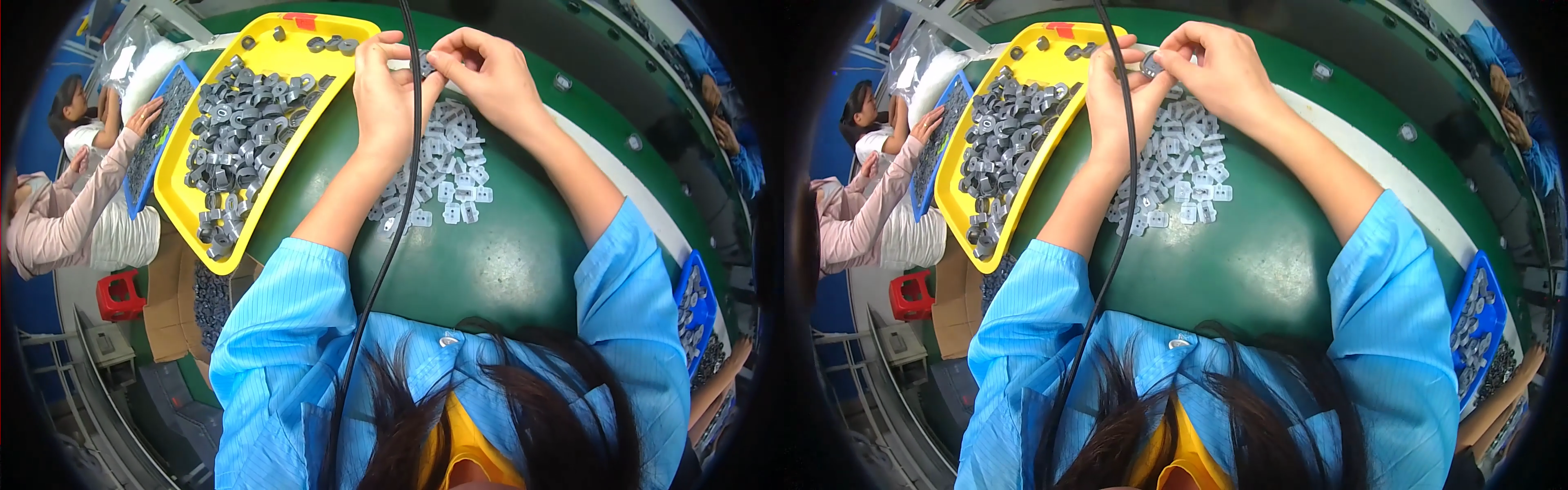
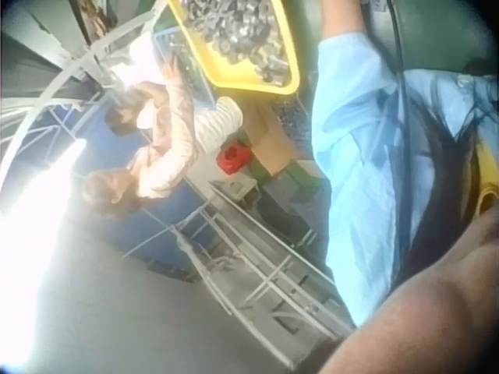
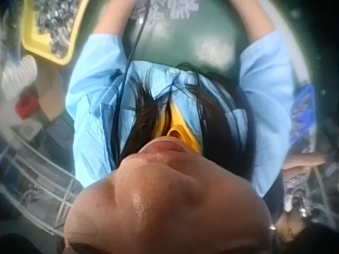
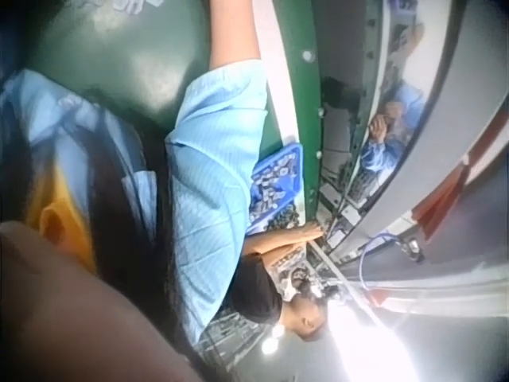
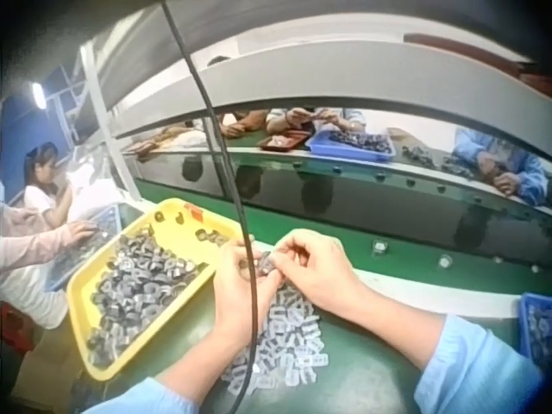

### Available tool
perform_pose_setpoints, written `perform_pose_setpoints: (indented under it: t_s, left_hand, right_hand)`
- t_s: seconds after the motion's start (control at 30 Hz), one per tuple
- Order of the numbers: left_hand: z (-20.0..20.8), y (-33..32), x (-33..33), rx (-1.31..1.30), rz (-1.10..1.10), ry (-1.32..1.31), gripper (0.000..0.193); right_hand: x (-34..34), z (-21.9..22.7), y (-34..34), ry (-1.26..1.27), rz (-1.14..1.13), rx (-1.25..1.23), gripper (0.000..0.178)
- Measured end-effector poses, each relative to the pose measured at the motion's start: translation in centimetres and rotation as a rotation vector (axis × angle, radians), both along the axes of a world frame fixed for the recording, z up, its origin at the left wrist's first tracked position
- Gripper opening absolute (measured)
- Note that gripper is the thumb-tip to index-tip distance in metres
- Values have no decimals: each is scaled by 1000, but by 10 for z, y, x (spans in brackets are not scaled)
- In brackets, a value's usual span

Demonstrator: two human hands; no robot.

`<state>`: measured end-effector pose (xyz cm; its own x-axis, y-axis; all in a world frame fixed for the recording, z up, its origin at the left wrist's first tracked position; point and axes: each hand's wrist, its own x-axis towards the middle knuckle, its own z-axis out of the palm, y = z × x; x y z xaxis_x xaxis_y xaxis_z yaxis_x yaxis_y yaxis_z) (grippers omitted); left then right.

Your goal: The person assembles small plastic parts and metal components by hand on a factory assembly line.

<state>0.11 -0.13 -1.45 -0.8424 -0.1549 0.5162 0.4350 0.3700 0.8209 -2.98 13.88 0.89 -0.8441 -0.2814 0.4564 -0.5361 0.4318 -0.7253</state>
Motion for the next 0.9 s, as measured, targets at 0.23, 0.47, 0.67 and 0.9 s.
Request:
perform_pose_setpoints:
  t_s: [0.23, 0.47, 0.67, 0.9]
  left_hand:
    - [1, 0, 2, 54, -66, -22, 45]
    - [-1, -1, -2, 30, -223, 42, 40]
    - [8, -13, 1, -35, -428, -81, 36]
    - [7, -9, -1, -9, -326, 54, 39]
  right_hand:
    - [-11, 0, 10, -433, 282, -307, 29]
    - [-23, 9, 29, -529, 359, -149, 20]
    - [-13, 28, 33, -514, 428, 97, 14]
    - [2, 18, 20, -161, 287, 1, 13]
